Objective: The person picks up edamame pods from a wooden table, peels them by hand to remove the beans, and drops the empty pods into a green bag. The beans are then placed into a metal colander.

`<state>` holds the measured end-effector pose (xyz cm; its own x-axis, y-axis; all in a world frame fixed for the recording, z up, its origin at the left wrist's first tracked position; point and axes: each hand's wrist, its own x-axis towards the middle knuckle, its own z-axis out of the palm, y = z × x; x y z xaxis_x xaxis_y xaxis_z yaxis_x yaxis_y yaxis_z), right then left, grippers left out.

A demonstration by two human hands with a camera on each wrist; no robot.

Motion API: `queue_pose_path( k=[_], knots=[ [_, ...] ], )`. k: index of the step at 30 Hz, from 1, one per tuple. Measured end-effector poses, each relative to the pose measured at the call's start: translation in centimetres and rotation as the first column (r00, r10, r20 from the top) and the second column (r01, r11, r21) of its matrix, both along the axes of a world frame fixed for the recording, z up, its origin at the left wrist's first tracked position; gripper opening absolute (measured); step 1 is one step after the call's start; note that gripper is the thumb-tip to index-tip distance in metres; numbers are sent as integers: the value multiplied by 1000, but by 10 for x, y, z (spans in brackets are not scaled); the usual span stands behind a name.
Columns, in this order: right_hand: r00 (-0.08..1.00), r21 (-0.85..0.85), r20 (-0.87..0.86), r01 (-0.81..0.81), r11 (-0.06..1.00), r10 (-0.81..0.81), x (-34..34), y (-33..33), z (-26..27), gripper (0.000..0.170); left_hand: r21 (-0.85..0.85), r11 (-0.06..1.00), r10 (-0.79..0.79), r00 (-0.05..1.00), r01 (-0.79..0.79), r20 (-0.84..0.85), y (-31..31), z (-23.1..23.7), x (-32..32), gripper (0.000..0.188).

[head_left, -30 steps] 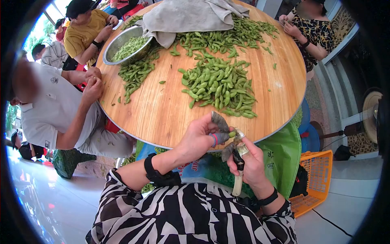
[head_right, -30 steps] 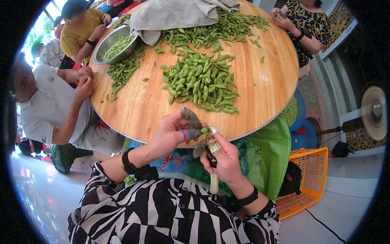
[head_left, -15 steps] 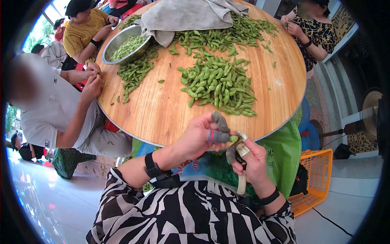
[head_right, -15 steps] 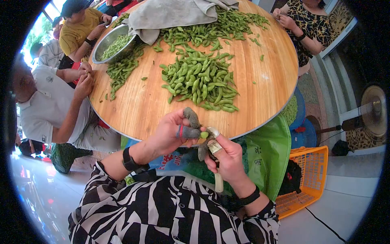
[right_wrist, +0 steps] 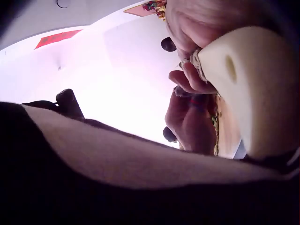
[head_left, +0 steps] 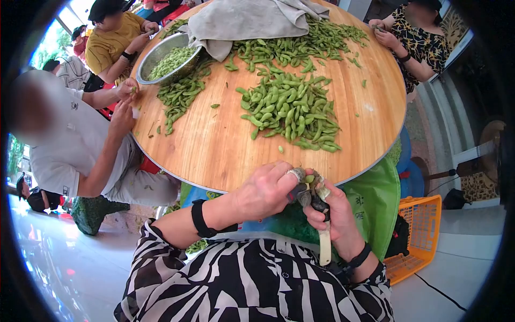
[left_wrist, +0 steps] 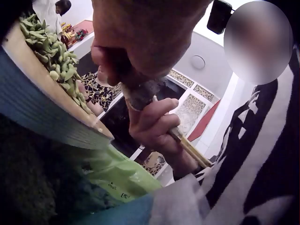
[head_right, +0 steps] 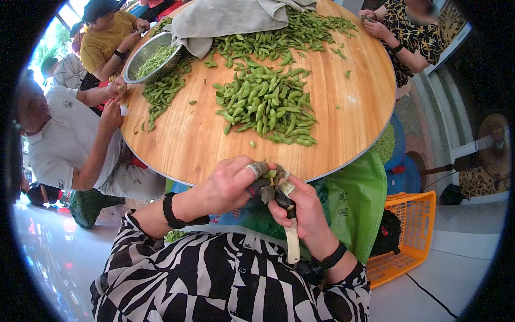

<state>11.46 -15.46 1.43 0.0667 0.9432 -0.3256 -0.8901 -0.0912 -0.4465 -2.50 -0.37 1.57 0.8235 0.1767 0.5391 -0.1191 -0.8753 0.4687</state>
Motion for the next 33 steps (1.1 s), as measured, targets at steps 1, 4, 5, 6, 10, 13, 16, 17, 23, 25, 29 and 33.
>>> queue_pose_path(
  k=[1,4,5,6,10,13,16,17,23,25,29,33],
  knots=[
    [1000,1,-2,0,1000,0,-1,0,-1,40,1,1000,0,1000,0,-2,1,0,0,46],
    [999,9,-46,5,1000,-5,-2,-1,0,41,-109,993,-48,999,48,9,4,1,3,40],
    [1000,14,-21,12,1000,-12,-2,0,2,41,-159,986,-52,998,58,47,4,-2,5,36],
    [1000,21,3,19,1000,-19,-3,1,6,42,-206,976,-53,995,70,85,5,-2,7,32],
    [993,-6,93,74,997,-73,-6,2,14,36,-326,941,-45,988,91,144,0,6,11,18],
    [992,74,123,30,997,-39,-6,2,10,28,-404,915,12,998,14,62,0,9,10,9],
    [969,53,212,119,991,-128,-7,3,14,24,-557,829,14,994,47,105,0,12,12,4],
    [968,52,217,115,992,-123,-6,3,15,24,-847,529,-52,995,-43,-83,2,16,10,7],
    [535,-34,840,223,974,-93,-2,1,17,20,-923,367,-201,959,-114,-198,-9,3,3,15],
    [116,199,963,305,931,-244,-7,2,17,21,-900,425,-146,974,-94,-171,-11,4,2,19],
    [26,116,992,153,981,-122,-3,2,16,21,-909,396,-121,974,-128,-189,-19,-2,-2,25],
    [279,-67,960,129,989,28,-2,-1,22,16,-967,253,-148,986,-35,-75,-26,-2,-5,25]
  ],
)
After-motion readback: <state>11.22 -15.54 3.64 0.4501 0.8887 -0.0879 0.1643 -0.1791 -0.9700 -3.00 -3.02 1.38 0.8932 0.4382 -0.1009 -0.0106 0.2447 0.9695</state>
